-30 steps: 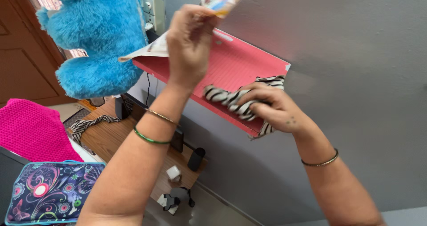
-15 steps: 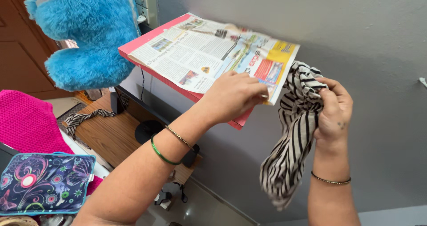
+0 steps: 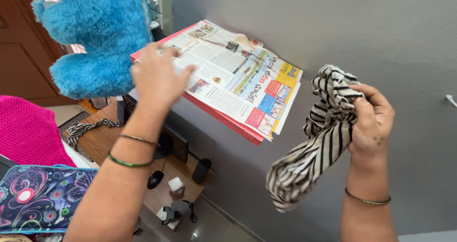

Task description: The person wipes the inside of a glass cabinet and a desk surface using a cloth. They move various items such as a lamp, toys, and a basket to clean underneath them, then return the items to their original positions.

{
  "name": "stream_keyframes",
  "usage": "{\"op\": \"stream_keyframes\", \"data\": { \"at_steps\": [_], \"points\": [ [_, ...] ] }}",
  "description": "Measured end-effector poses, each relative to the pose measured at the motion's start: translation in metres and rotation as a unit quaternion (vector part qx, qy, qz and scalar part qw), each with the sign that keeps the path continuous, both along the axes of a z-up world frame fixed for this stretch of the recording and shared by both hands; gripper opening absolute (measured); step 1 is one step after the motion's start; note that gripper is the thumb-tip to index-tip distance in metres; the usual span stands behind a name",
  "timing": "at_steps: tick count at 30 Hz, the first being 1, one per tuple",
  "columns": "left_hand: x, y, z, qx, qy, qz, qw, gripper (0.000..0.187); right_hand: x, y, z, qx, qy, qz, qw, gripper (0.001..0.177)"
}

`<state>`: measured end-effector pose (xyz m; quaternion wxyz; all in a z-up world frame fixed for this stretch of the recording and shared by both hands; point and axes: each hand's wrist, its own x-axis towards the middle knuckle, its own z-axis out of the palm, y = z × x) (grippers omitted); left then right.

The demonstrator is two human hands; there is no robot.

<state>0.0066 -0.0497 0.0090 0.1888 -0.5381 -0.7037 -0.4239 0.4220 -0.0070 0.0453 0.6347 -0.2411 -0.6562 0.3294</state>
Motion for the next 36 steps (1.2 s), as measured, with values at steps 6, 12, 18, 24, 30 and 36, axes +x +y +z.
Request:
{"op": "stream_keyframes", "data": {
  "at_steps": [6,12,18,24,30,36],
  "points": [
    [-0.056,0.014,-0.021,-0.069,-0.156,0.057,0.984,0.046,-0.033,0.006,0.034,0.079,-0.089,-0.022,0.993,0.021],
    [-0.074,0.021,-0.022,-0.061,-0.114,0.094,0.987,0.035,-0.076,0.009,0.051,0.190,-0.213,-0.092,0.954,0.019],
    [-0.085,0.032,-0.021,0.001,-0.108,0.058,0.992,0.029,-0.109,0.015,0.053,0.235,-0.252,-0.116,0.932,0.019],
    [-0.075,0.029,-0.011,0.067,0.035,0.098,0.992,0.042,-0.114,0.008,0.085,0.345,-0.344,-0.239,0.840,0.020],
    [-0.003,0.038,0.001,-0.204,0.001,-0.205,0.957,0.085,-0.150,0.040,0.142,0.374,-0.401,-0.287,0.785,0.012],
    [0.014,0.027,0.014,-0.279,0.015,-0.175,0.944,0.102,-0.316,0.100,0.102,0.433,-0.345,0.214,0.804,0.033]
  ]
}}
